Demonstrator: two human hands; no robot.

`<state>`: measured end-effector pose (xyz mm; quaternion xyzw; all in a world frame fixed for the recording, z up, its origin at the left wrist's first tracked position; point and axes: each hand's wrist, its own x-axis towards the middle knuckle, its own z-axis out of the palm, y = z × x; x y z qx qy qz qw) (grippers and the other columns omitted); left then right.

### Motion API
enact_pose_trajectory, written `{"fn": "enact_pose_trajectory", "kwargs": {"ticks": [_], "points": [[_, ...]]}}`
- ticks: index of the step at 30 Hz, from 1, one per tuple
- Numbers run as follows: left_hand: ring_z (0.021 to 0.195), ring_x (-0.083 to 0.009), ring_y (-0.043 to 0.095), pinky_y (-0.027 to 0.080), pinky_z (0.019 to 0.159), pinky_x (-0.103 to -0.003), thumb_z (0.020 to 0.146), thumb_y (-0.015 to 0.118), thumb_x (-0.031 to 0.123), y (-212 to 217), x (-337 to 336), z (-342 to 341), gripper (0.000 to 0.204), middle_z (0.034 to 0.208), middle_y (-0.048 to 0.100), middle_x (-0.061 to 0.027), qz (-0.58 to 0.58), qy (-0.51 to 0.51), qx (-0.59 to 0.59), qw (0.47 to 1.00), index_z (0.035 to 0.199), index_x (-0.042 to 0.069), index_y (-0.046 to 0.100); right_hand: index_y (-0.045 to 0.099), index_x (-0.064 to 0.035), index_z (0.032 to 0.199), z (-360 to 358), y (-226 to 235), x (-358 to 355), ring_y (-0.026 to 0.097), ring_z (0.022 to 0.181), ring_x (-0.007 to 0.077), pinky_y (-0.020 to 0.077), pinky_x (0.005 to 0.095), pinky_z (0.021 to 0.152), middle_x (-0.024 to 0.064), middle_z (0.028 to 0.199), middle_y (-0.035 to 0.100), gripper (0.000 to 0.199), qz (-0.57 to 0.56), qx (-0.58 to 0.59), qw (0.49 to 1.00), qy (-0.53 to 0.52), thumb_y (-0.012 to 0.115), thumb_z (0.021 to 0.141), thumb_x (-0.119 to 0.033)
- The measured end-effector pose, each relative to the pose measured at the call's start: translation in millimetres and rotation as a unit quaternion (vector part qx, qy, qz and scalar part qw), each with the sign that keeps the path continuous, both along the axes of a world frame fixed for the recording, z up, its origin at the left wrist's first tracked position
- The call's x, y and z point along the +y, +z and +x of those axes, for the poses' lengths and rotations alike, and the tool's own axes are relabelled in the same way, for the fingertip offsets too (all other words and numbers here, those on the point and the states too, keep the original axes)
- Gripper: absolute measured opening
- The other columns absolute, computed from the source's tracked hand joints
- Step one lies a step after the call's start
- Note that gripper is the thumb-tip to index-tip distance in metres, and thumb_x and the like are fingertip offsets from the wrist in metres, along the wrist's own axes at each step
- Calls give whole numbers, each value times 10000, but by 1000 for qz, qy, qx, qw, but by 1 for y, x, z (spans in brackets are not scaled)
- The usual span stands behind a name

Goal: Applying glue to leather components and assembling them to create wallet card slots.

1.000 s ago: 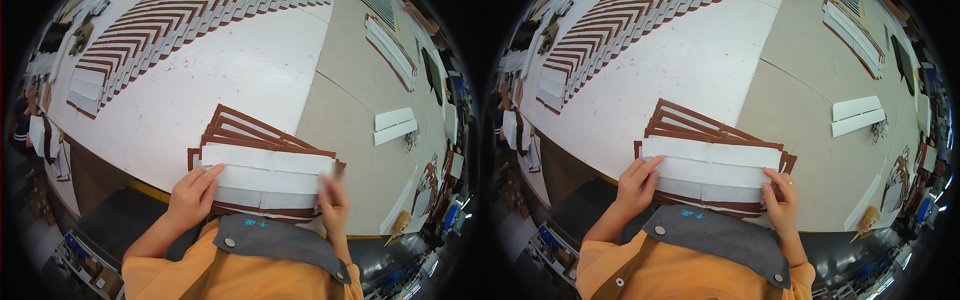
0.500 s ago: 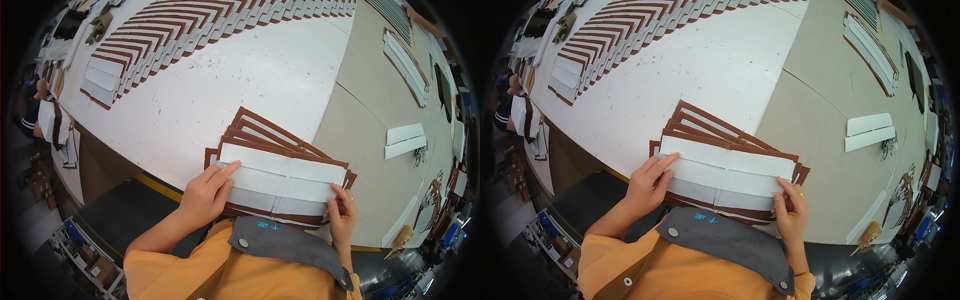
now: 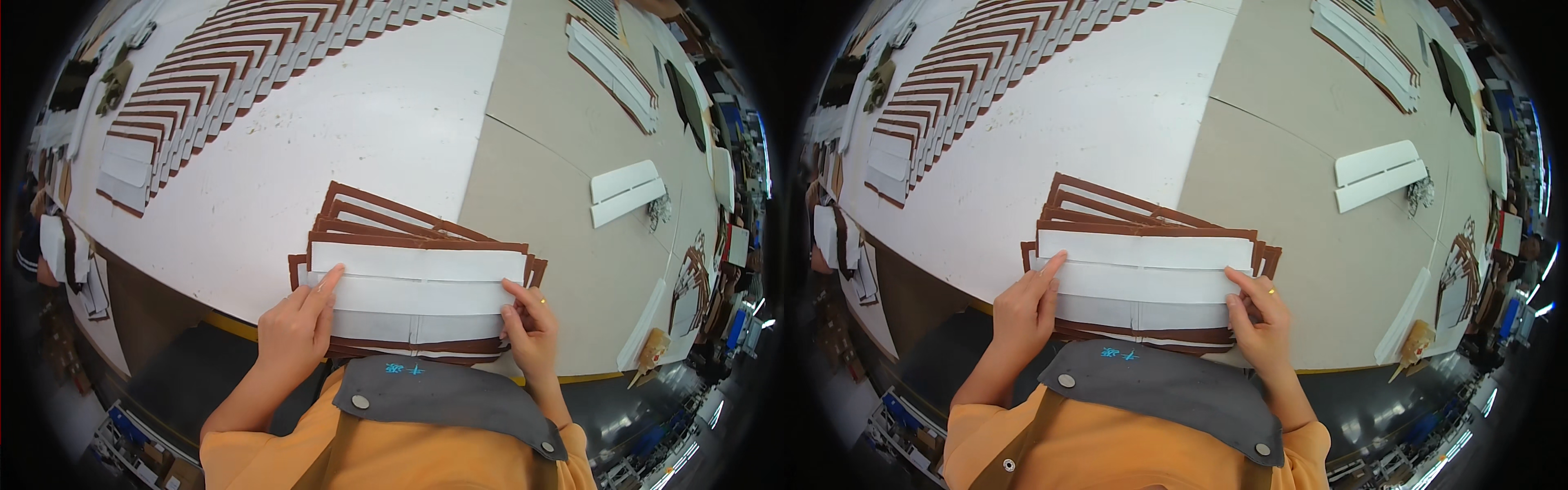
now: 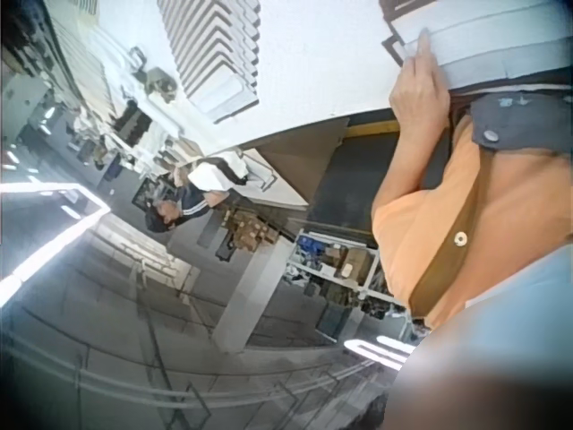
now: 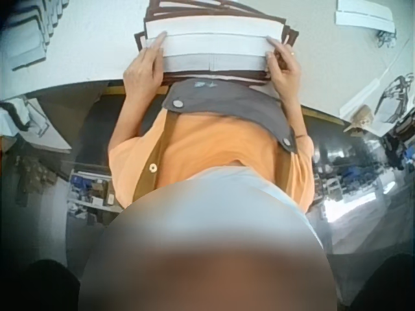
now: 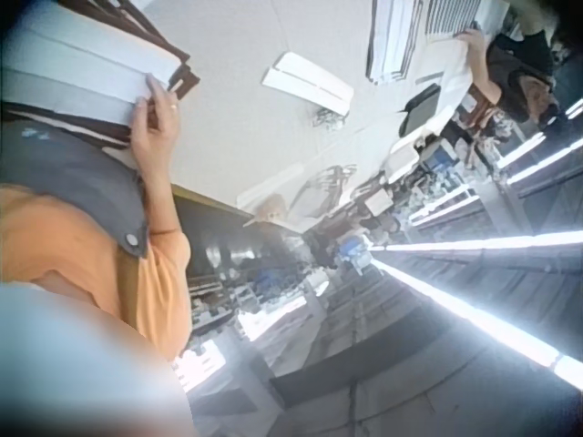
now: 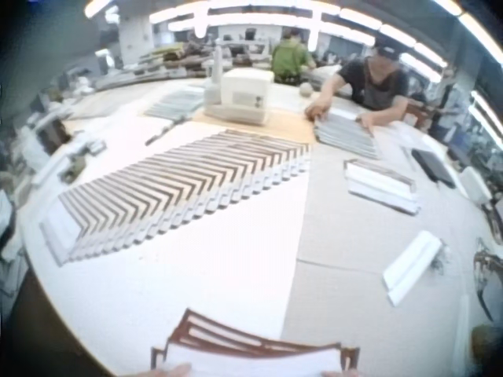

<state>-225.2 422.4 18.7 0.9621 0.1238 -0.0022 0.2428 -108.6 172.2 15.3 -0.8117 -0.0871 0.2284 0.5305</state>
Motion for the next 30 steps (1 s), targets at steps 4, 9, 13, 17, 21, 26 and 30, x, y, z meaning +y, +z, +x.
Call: {"fn": "enact_pose_trajectory", "kwargs": {"ticks": [4,9,13,17,21,26,30], "points": [[450,-184,465,380,414,-279,769,533,47,-1,0,-1,397,575,472,-44,-9,7,-11,1000,1157,127,514,564,-18,1058,2,0,0,422,531,39,347,170,472,5,700,431,308,-18,-13,1000,7,525,759,47],[476,-197,508,407,434,-283,779,522,50,-2,-2,1,376,620,539,-68,-13,1,-28,1000,1152,96,511,559,-29,1077,3,3,3,411,542,53,351,175,486,13,684,429,332,-35,-29,999,19,535,753,39],[493,-204,529,421,445,-285,788,516,59,-3,-3,3,356,642,561,-81,-8,-2,-30,1000,1143,83,514,561,-30,1073,5,2,2,407,545,54,352,178,484,14,678,427,323,-39,-37,998,19,537,756,29],[497,-207,531,420,443,-284,794,517,75,-3,-3,2,326,652,565,-82,1,1,-58,998,1120,81,527,569,-12,1022,14,9,-1,453,548,131,378,218,493,49,694,464,276,-139,-146,975,94,520,752,18],[507,-212,531,417,445,-283,794,523,89,1,-1,6,283,679,571,-84,22,-7,-51,998,1076,72,542,561,-10,962,28,12,14,493,682,235,410,309,605,91,771,506,215,-198,-299,929,87,512,752,-16],[522,-218,531,416,462,-290,788,536,97,1,2,13,216,690,565,-89,-9,-4,-71,997,998,47,550,561,-23,931,51,-2,30,469,802,238,386,351,694,88,836,507,182,-181,-337,916,119,528,753,-39],[492,-194,491,394,464,-272,789,539,68,3,3,16,189,671,528,-84,-27,29,-82,996,974,34,551,566,-37,845,60,-9,22,447,798,224,378,337,703,73,825,485,103,-136,-224,957,124,531,748,-31]]}}
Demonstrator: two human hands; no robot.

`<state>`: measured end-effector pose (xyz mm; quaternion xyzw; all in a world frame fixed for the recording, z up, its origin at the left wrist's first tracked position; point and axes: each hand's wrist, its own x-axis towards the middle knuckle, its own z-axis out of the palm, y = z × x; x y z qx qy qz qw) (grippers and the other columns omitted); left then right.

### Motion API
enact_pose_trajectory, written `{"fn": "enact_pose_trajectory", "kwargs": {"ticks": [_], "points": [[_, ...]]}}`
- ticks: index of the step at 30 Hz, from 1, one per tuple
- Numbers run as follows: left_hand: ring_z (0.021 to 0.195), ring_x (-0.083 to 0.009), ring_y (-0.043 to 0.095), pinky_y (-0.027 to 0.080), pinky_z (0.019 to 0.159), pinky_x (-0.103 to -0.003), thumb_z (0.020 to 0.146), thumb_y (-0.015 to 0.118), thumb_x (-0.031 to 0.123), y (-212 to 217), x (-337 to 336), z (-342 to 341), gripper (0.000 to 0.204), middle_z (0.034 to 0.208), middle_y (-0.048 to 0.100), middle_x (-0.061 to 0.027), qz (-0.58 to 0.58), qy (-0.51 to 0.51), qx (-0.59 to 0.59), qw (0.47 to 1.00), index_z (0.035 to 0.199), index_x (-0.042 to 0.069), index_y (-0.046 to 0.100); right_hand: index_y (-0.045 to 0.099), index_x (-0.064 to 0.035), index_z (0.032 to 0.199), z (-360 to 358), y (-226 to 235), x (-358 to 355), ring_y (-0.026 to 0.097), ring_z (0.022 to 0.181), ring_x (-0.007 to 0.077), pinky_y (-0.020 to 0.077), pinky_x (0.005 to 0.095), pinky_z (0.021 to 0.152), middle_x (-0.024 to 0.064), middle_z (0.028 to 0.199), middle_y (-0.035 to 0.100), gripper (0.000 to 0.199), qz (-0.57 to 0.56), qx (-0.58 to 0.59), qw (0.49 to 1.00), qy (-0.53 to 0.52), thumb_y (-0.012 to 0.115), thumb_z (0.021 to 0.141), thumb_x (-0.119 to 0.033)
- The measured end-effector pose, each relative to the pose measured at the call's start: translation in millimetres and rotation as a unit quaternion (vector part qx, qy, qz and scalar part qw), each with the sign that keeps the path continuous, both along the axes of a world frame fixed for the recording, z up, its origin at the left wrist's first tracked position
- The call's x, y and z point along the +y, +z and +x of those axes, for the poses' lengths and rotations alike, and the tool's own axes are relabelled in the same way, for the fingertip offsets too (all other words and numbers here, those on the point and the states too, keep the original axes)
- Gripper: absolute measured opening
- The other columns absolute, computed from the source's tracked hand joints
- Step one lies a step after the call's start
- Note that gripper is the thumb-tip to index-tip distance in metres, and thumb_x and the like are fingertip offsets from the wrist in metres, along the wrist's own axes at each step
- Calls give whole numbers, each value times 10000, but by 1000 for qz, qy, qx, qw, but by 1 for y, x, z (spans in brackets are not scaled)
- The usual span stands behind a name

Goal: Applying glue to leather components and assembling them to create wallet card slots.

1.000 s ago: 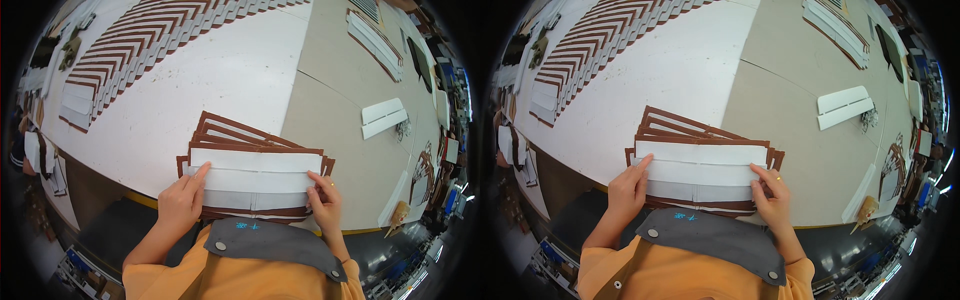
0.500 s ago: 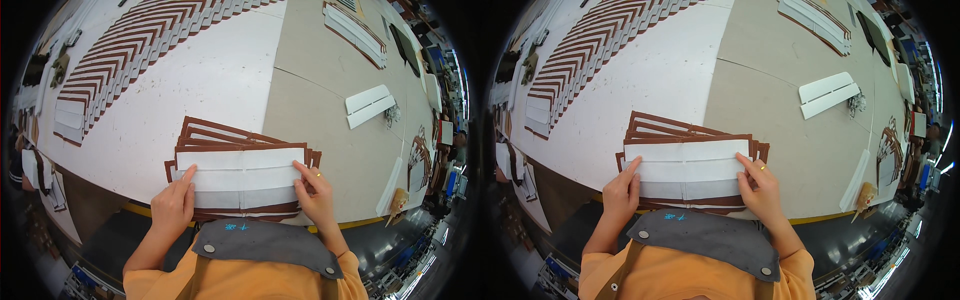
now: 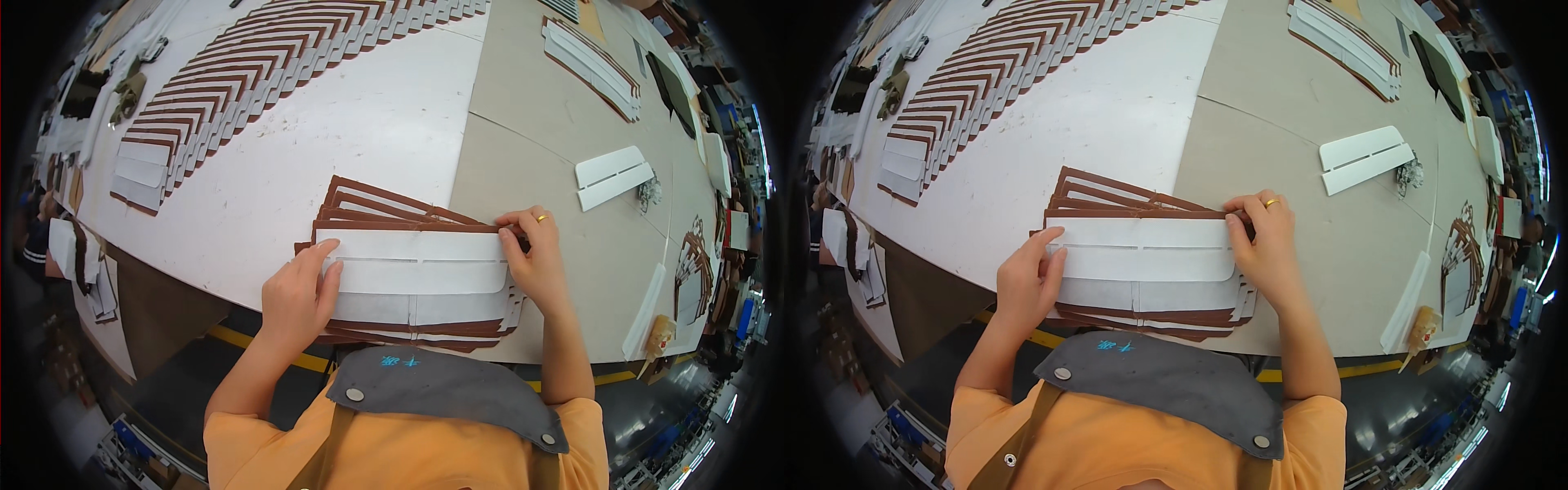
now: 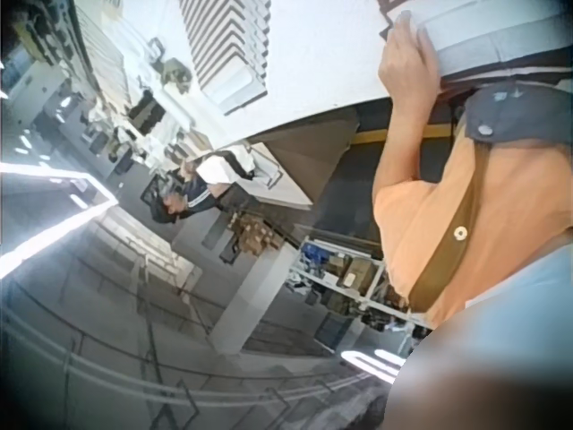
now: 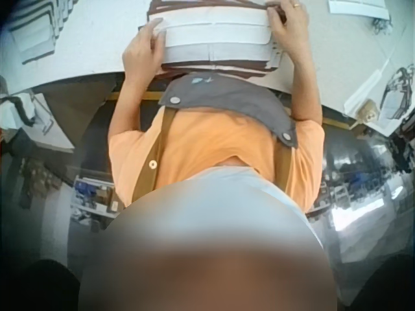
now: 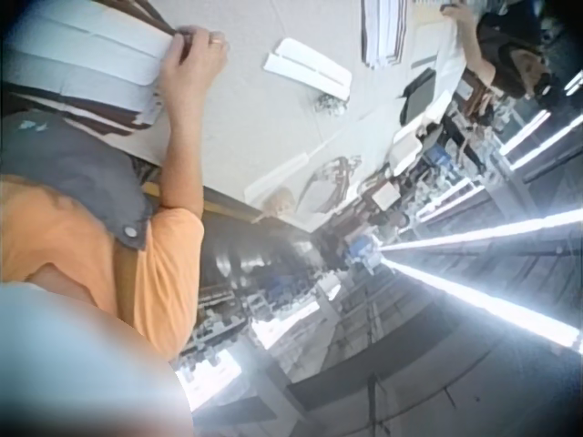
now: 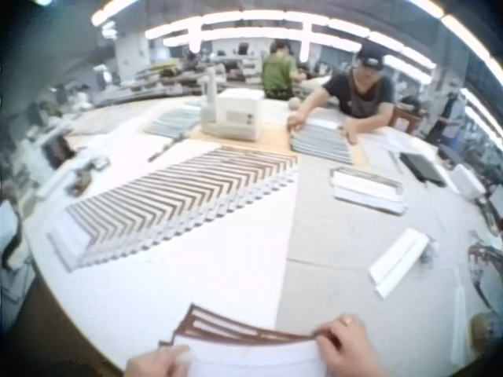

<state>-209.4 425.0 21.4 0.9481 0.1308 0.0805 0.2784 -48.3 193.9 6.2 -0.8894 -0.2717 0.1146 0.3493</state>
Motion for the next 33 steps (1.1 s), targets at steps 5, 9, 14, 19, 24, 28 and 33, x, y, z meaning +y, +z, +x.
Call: {"fn": "enact_pose_trajectory", "kwargs": {"ticks": [5,9,14,19,24,28,33], "points": [[796,-207,520,404,663,-306,771,532,63,-4,10,23,258,888,551,-89,58,-82,-40,994,1027,30,525,551,-49,793,-5,10,1,433,786,202,352,311,725,53,773,471,58,56,15,998,-32,526,749,-21],[900,-217,479,331,802,-347,771,511,45,-10,9,46,282,912,538,-70,76,-148,-95,981,1053,48,520,541,-58,792,-9,10,-11,453,796,170,311,278,772,32,781,505,63,56,-56,997,-6,522,754,-11],[893,-202,458,255,844,-328,770,477,-1,-10,6,61,318,894,536,-54,-14,-219,-56,974,1079,62,514,541,-65,806,-19,14,-24,480,757,160,293,271,794,21,772,533,84,81,-78,993,-22,517,756,-2],[804,-185,439,258,780,-304,768,482,-4,-2,1,67,308,802,509,-40,-61,-218,-30,974,1064,71,520,543,-60,810,-28,12,-34,493,746,156,296,269,796,20,771,544,75,101,-86,989,-58,519,763,-7],[815,-182,448,274,787,-322,764,491,0,-2,-7,68,290,834,510,-41,-65,-225,-23,972,1041,75,531,561,-50,880,-32,5,-44,497,798,181,324,299,794,47,848,558,111,110,14,987,-119,528,775,-40],[1078,-217,405,234,936,-396,772,504,54,-7,-28,59,349,1133,452,-85,87,-259,-68,960,1121,59,477,547,-53,1026,-35,4,-34,476,949,217,322,350,866,86,1028,531,248,27,-148,982,-116,533,779,-55],[1288,-247,160,80,1037,-445,821,471,346,-20,-44,41,610,1378,205,-119,122,-340,31,932,1296,20,270,343,-72,1275,-61,-2,-3,256,1249,230,160,400,1028,73,1342,303,486,-140,-138,964,177,467,833,-234]]}}
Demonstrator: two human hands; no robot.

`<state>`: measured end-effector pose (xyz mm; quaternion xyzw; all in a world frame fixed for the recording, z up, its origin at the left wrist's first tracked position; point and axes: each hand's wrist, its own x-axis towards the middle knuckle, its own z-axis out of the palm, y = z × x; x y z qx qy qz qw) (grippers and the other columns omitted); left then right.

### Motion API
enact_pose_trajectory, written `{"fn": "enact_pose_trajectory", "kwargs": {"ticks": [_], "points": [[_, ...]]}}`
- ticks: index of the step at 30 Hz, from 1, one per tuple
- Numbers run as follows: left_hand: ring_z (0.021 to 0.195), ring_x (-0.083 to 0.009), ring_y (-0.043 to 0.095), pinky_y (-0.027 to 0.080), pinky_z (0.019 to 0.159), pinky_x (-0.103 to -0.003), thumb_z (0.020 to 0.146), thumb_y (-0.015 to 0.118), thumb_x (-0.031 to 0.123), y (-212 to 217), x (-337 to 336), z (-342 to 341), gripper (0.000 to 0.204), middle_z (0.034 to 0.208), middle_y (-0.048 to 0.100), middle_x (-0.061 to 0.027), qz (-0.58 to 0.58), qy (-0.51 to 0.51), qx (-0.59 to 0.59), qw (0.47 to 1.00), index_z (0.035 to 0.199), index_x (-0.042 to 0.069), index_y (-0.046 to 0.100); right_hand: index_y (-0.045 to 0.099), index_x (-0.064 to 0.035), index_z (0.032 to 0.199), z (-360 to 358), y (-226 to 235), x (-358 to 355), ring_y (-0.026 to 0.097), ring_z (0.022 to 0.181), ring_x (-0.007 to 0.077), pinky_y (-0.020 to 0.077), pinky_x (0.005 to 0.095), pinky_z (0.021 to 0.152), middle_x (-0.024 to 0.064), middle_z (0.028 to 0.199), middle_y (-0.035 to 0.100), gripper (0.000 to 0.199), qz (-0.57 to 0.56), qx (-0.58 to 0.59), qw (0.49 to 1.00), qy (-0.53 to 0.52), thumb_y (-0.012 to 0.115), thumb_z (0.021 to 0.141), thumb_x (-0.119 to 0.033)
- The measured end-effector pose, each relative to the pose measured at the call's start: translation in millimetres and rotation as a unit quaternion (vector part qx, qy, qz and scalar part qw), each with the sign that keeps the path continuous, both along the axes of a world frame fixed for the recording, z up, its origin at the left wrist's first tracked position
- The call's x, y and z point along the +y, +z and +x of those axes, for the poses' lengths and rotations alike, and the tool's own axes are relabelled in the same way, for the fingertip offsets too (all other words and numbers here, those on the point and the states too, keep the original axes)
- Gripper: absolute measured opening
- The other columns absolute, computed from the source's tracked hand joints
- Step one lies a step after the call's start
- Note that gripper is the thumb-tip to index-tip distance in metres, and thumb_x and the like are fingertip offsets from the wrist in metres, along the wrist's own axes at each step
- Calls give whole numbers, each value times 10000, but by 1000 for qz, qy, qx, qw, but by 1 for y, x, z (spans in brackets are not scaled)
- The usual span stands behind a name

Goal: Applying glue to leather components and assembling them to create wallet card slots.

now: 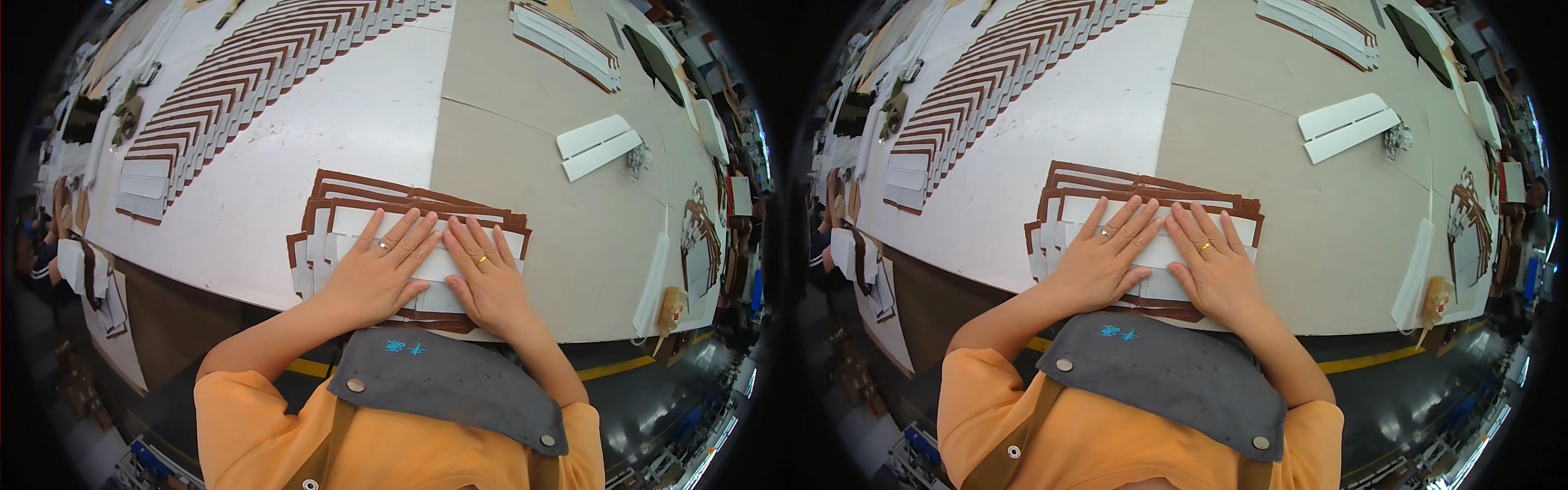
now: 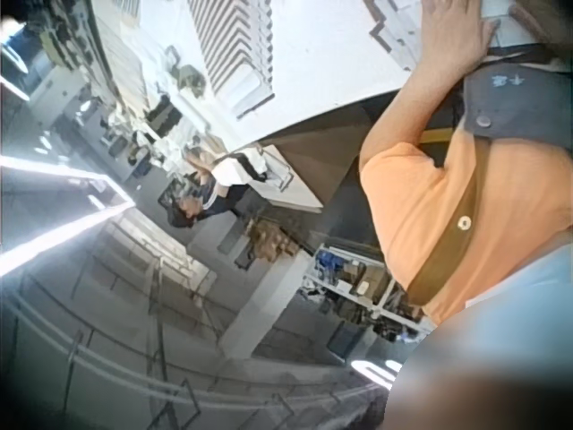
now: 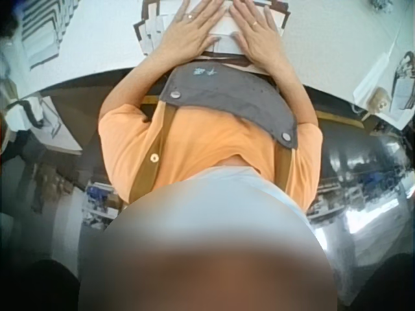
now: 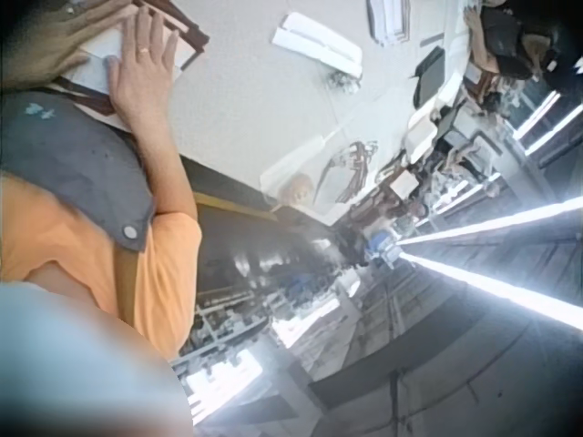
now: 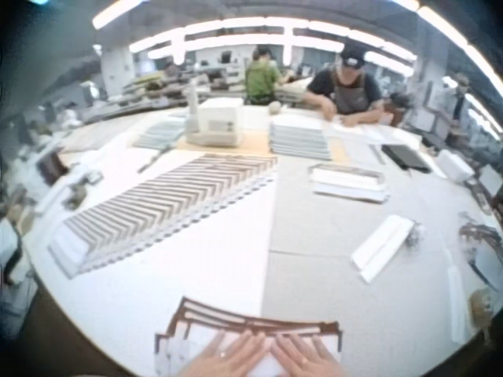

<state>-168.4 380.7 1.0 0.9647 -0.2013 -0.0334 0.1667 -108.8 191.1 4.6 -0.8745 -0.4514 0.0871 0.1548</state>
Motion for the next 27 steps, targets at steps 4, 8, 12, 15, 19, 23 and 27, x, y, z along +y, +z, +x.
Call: {"fn": "enact_pose_trajectory", "kwargs": {"ticks": [4,8,12,15,19,23,27], "points": [[1297,-242,119,45,1046,-420,849,411,351,4,20,-11,611,1385,166,-145,18,98,52,994,1310,4,213,293,-61,1298,0,2,-27,214,1271,228,121,413,1036,74,1370,249,500,-64,3,996,-65,404,856,-266],[1298,-263,106,32,1045,-416,874,367,312,-5,61,-27,549,1388,149,-156,69,219,69,971,1303,0,225,337,-51,1274,9,-12,-69,254,1247,255,149,398,1023,117,1336,295,447,-35,-19,988,-147,388,859,-210],[1230,-294,226,125,1006,-419,870,383,243,-8,76,-25,483,1312,290,-161,-31,341,-74,937,1269,-12,291,446,-26,1173,21,3,-74,412,1108,267,303,355,938,128,1170,462,348,149,26,951,-270,423,828,-62],[1139,-283,317,194,955,-404,844,422,179,4,67,-19,446,1225,378,-144,-76,327,-89,938,1245,3,333,489,-22,1098,30,15,-61,473,984,245,375,315,851,112,1053,511,312,177,81,954,-227,451,791,14],[1073,-256,364,240,911,-374,805,467,108,12,55,-13,438,1154,432,-125,-118,306,-47,944,1223,27,366,508,-31,1062,40,15,-59,487,940,226,387,301,828,114,1001,524,284,199,169,939,-225,467,784,4],[1057,-268,379,268,912,-375,778,515,86,2,51,-14,472,1155,431,-130,-172,269,-39,947,1222,28,364,518,-36,1034,42,8,-59,476,796,146,401,253,732,60,876,515,274,210,272,906,-247,515,762,-10],[1048,-272,386,281,914,-372,763,535,71,-6,49,-12,493,1151,433,-135,-179,265,-30,947,1223,30,362,535,-40,941,44,0,-52,422,683,82,382,215,651,-5,784,487,193,208,346,869,-287,566,751,-42]]}}
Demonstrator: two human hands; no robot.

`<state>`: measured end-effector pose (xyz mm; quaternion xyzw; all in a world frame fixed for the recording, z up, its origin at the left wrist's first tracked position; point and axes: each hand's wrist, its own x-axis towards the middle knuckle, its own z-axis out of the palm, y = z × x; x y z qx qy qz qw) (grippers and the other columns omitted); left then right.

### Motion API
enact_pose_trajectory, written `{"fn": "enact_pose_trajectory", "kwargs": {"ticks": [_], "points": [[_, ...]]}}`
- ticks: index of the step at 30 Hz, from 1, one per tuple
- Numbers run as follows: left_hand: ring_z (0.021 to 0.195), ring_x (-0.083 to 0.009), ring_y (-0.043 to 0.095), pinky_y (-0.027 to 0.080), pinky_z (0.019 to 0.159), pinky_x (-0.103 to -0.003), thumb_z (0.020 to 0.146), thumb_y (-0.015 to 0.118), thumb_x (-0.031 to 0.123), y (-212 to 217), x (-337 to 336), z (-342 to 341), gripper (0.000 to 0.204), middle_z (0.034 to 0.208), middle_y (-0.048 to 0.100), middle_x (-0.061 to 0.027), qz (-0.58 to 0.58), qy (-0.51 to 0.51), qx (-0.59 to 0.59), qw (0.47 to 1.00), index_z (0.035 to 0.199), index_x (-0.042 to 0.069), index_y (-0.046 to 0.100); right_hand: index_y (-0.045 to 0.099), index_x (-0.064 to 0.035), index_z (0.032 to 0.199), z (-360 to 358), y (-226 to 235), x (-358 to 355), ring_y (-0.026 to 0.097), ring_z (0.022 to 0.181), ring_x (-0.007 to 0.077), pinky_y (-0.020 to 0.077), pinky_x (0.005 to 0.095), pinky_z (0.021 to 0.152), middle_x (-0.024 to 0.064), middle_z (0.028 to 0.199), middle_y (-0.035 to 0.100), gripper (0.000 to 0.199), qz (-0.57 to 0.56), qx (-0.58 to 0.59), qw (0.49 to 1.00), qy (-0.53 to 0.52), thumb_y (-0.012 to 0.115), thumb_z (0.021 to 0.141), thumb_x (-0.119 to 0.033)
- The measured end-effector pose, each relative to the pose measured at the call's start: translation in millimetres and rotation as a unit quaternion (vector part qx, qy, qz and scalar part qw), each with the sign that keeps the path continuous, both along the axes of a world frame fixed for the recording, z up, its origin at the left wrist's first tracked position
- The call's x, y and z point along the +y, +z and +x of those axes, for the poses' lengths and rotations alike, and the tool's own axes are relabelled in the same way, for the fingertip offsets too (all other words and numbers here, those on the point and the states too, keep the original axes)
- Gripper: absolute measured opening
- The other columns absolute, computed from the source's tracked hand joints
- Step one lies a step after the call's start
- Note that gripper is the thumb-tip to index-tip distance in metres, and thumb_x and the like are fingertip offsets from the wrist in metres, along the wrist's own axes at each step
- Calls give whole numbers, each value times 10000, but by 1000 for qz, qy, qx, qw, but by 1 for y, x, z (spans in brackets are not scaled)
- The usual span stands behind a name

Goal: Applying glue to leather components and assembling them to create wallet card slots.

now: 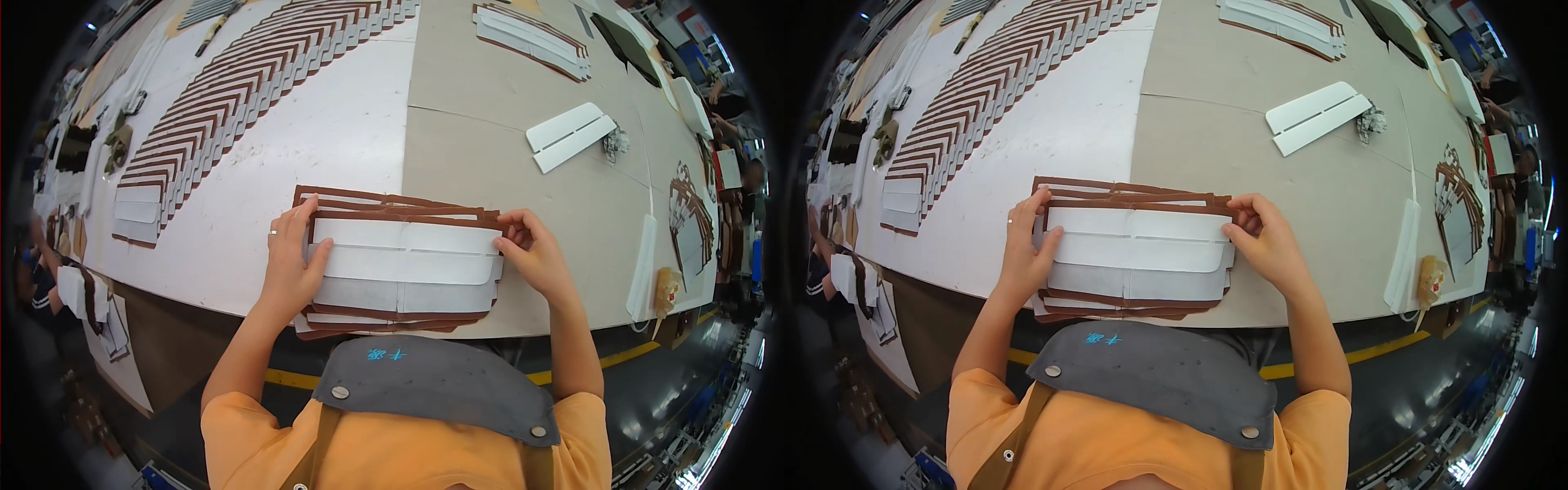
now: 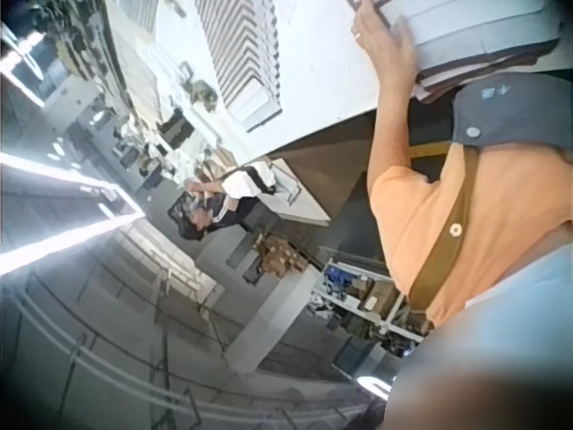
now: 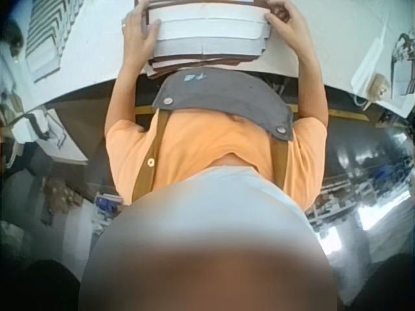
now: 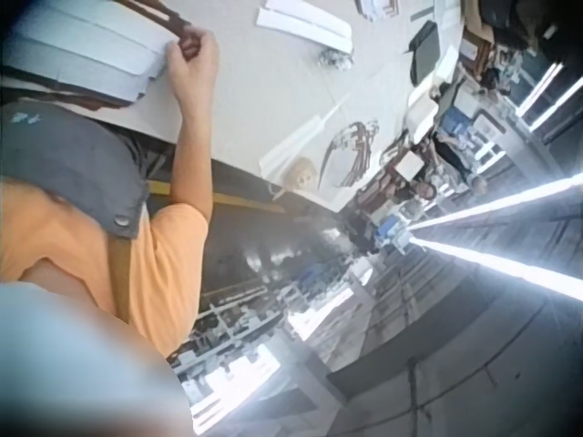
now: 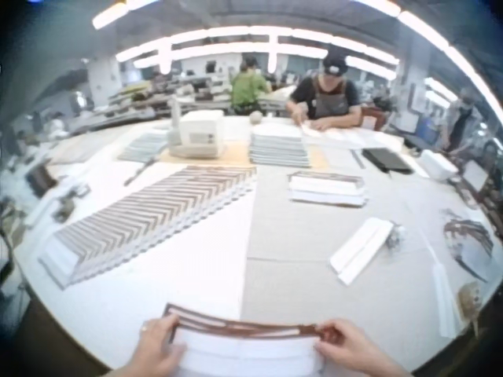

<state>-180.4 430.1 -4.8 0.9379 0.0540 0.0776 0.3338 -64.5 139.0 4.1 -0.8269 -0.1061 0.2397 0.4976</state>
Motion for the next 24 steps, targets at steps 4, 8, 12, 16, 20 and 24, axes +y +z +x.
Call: {"fn": "enact_pose_trajectory", "kwargs": {"ticks": [4,8,12,16,20,24], "points": [[1036,-263,392,305,904,-353,760,535,55,11,-2,2,491,1146,438,-132,-34,9,-5,999,1219,28,362,535,-38,845,-2,8,-2,401,656,65,366,203,628,-26,753,485,104,19,-15,1000,-12,576,749,-48],[986,-214,418,326,891,-300,751,525,12,8,1,5,487,1155,454,-109,-72,16,-14,997,1213,29,372,527,-41,790,0,5,-2,393,641,55,336,185,596,-36,737,502,65,56,-25,998,-20,576,747,-47],[979,-204,423,328,893,-297,753,521,8,6,3,4,487,1167,457,-99,-94,23,-10,995,1216,35,374,526,-46,788,-5,4,-1,391,630,51,328,179,590,-39,727,508,62,83,-10,996,-39,574,748,-51],[925,-176,418,338,848,-290,754,531,23,7,0,2,485,1064,481,-81,-119,56,-3,991,1212,40,375,527,-40,785,-10,3,-4,402,638,46,337,175,597,-41,725,504,53,90,-2,994,-59,570,757,-53],[806,-119,422,351,761,-252,756,528,12,-1,7,2,487,911,485,-34,-211,76,56,973,1216,47,369,519,-26,843,-11,1,-5,422,674,45,360,174,617,-31,739,492,77,135,39,986,-89,552,780,-55],[756,-83,430,350,727,-218,771,506,-10,12,2,5,486,829,480,-6,-312,56,65,946,1230,46,354,516,-10,927,-9,9,-2,434,697,51,388,174,647,-15,767,483,142,175,81,975,-106,539,793,-50]]}}
